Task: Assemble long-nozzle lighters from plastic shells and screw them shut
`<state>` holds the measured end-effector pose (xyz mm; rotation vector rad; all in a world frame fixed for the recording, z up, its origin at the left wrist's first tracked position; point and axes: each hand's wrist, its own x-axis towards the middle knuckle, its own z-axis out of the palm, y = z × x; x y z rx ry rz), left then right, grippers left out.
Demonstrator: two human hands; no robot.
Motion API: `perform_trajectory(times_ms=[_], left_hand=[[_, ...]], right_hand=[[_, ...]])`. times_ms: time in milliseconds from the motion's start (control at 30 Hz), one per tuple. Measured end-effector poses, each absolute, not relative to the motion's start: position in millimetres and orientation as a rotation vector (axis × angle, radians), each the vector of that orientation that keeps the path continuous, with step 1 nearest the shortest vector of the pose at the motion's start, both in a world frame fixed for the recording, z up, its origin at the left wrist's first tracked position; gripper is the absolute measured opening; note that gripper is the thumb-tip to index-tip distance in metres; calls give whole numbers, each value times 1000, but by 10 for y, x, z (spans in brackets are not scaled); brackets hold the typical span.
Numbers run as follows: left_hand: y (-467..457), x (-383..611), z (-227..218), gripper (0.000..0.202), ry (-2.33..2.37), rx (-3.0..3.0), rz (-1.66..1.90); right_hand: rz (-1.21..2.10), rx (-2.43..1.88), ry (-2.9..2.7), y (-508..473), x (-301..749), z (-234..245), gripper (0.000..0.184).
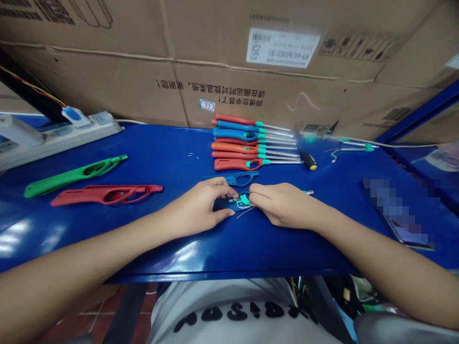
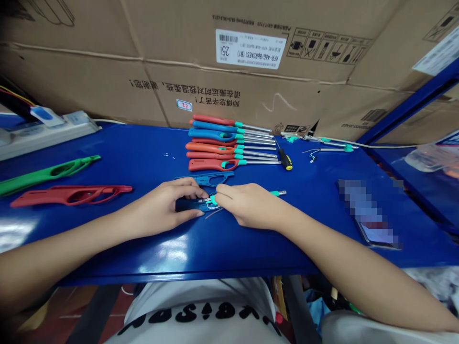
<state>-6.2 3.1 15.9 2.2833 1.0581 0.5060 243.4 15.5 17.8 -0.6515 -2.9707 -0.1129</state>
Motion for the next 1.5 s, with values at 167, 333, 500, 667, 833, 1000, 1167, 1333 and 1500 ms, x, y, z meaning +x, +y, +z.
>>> perform_trajectory(times_ms=[167, 333, 500, 667, 833, 1000, 1167, 1333, 1500], left_hand=[[5, -63, 170, 26, 1057, 2340, 513], [-9, -52, 184, 27, 1060, 2416, 534], [-46, -48, 174, 31, 1031, 2536, 506], [-80, -57, 142, 43, 1009, 2708, 407], [-58, -68, 134, 41, 1000, 2774, 399], [-25, -99, 152, 38, 987, 2844, 364], [-40, -113, 165, 35, 999, 2896, 328], [-76, -94, 174, 33, 1011, 2934, 304], [-149, -70, 156, 34, 1058, 3054, 157]], right_hand=[[-132, -664, -3018, 148, 2425, 190, 16], [-162, -641, -3040, 137, 2431, 201, 17], [-180, -661, -3074, 113, 2405, 238, 22], [39, -744, -2961, 134, 2437, 261, 20], [136, -733, -2781, 188, 2566, 303, 26], [92, -734, -2756, 199, 2654, 364, 20], [231, -804, -2833, 206, 2622, 341, 16], [402, -818, -2816, 249, 2611, 299, 12], [387, -796, -2816, 251, 2633, 300, 12]])
